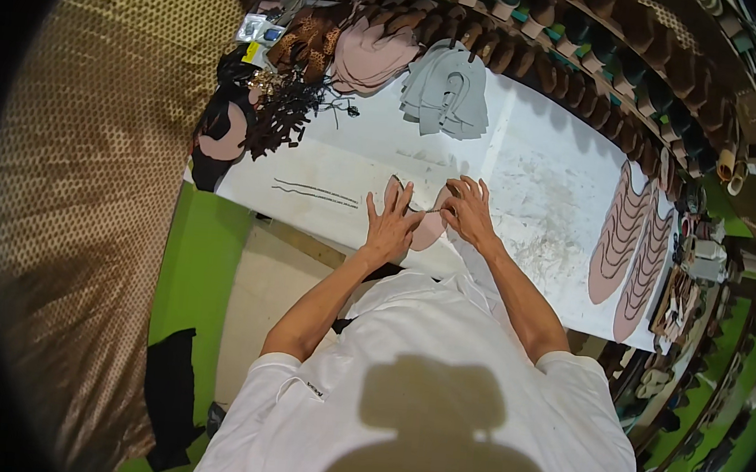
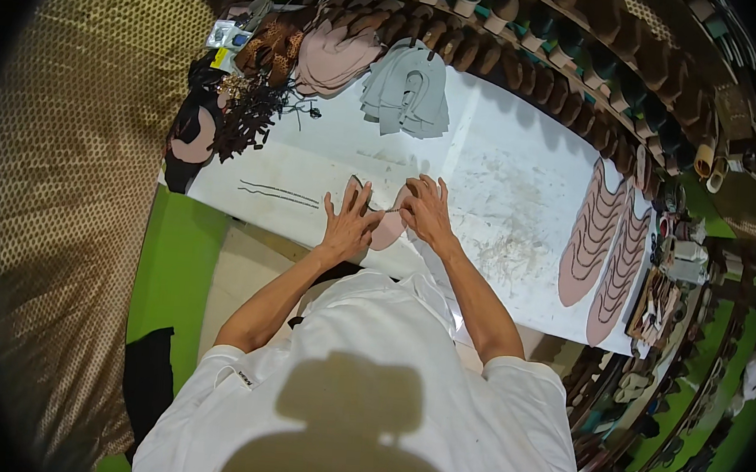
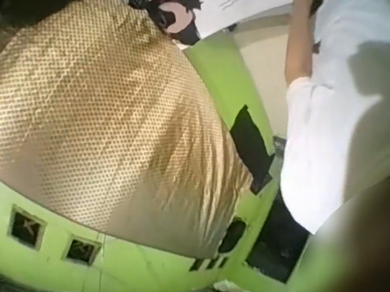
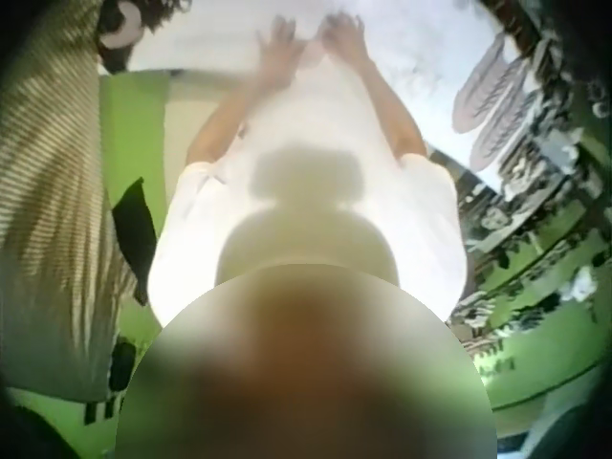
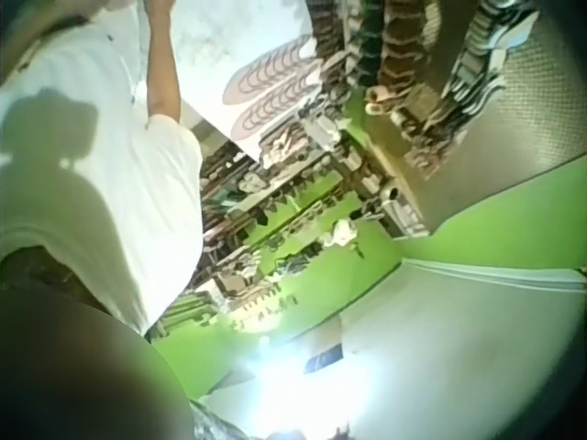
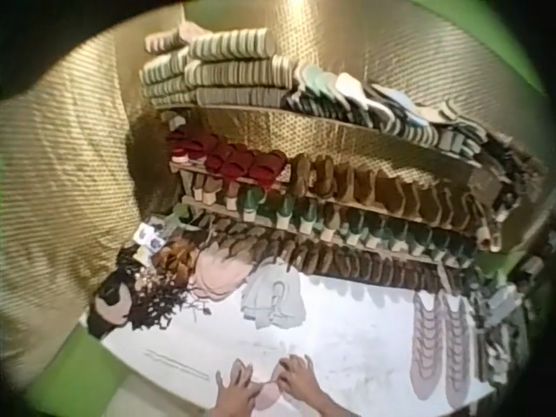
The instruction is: Inspecting and arranging shoe upper components on a workbench.
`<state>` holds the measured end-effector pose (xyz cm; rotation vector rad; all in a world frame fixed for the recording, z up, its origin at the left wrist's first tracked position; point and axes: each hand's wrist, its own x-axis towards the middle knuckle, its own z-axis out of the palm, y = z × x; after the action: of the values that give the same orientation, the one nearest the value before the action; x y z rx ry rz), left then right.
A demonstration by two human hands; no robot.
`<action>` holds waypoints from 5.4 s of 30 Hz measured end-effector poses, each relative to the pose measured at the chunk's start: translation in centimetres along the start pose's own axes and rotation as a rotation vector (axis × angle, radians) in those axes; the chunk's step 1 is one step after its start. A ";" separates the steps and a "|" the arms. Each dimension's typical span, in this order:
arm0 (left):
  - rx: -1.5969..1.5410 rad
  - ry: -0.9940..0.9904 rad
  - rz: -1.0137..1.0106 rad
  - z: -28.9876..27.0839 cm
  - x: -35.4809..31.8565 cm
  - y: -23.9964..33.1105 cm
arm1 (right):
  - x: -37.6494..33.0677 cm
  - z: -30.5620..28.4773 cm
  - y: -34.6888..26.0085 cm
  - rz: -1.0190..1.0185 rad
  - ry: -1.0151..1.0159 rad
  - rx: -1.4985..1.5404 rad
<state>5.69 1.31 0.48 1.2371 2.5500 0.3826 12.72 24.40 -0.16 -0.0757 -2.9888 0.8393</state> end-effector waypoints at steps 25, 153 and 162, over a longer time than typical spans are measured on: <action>-0.024 0.005 -0.090 0.6 -0.7 0.7 | -0.7 0.4 1.0 -0.103 0.035 -0.055; -0.032 0.126 -0.083 2.1 2.6 3.1 | 4.3 -1.1 1.8 -0.114 -0.098 -0.135; -0.045 0.144 -0.087 2.7 2.6 3.0 | 0.8 -0.5 2.1 -0.045 0.084 -0.013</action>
<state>7.28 5.54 -1.31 1.1162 2.6886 0.5237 12.03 26.50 -0.80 -0.0433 -2.9065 0.7914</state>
